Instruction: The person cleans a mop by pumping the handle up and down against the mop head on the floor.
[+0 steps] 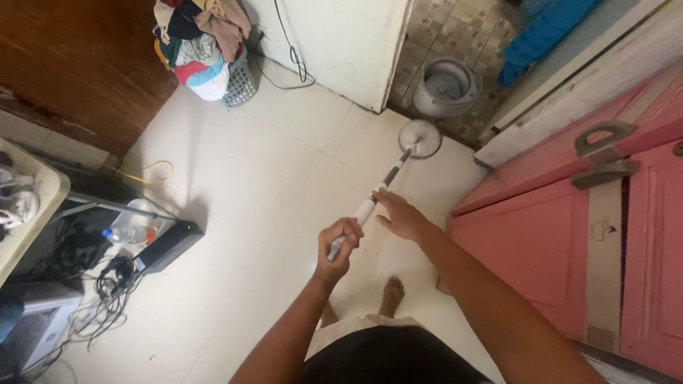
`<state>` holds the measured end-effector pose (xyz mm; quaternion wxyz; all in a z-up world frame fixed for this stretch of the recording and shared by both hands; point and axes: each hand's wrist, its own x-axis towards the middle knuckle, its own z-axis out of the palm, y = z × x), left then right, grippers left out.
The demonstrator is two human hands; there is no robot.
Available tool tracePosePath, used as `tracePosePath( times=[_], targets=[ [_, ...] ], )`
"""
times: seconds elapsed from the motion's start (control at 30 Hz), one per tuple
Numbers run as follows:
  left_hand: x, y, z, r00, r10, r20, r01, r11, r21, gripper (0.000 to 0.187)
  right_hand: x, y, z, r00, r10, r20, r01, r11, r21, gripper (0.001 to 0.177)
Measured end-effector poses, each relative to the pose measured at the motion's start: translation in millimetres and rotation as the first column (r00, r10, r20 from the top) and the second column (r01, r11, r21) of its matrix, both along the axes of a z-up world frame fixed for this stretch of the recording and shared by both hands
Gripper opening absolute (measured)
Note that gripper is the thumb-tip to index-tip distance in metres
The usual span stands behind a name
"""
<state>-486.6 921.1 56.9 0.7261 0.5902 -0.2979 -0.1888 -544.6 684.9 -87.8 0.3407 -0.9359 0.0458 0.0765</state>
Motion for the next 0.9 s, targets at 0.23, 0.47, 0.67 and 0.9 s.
tracePosePath(
  times=[0.23, 0.47, 0.67, 0.9],
  targets=[
    [-35.1, -16.0, 31.7, 0.996, 0.081, -0.03, -0.078, 0.992, 0.1, 0.023, -5.8, -14.3, 34.5, 0.931, 0.057, 0.359, -0.059, 0.998, -0.006, 0.044],
    [-33.0, -24.5, 104.3, 0.993, 0.117, -0.027, -0.118, 0.993, -0.029, 0.023, -8.8, -2.3, 101.7, 0.917, 0.115, 0.382, -0.159, 0.984, 0.086, 0.035],
    [-53.0, -69.2, 76.6, 0.997, 0.062, 0.039, -0.059, 0.995, -0.081, 0.023, -38.9, -27.6, 67.9, 0.895, -0.034, 0.445, -0.037, 0.988, 0.15, 0.045],
    [-75.9, -91.6, 32.0, 0.995, -0.084, 0.058, 0.082, 0.996, 0.03, 0.019, -56.1, -82.5, -1.1, 0.929, 0.04, 0.368, -0.034, 0.999, -0.022, 0.053]
  ],
)
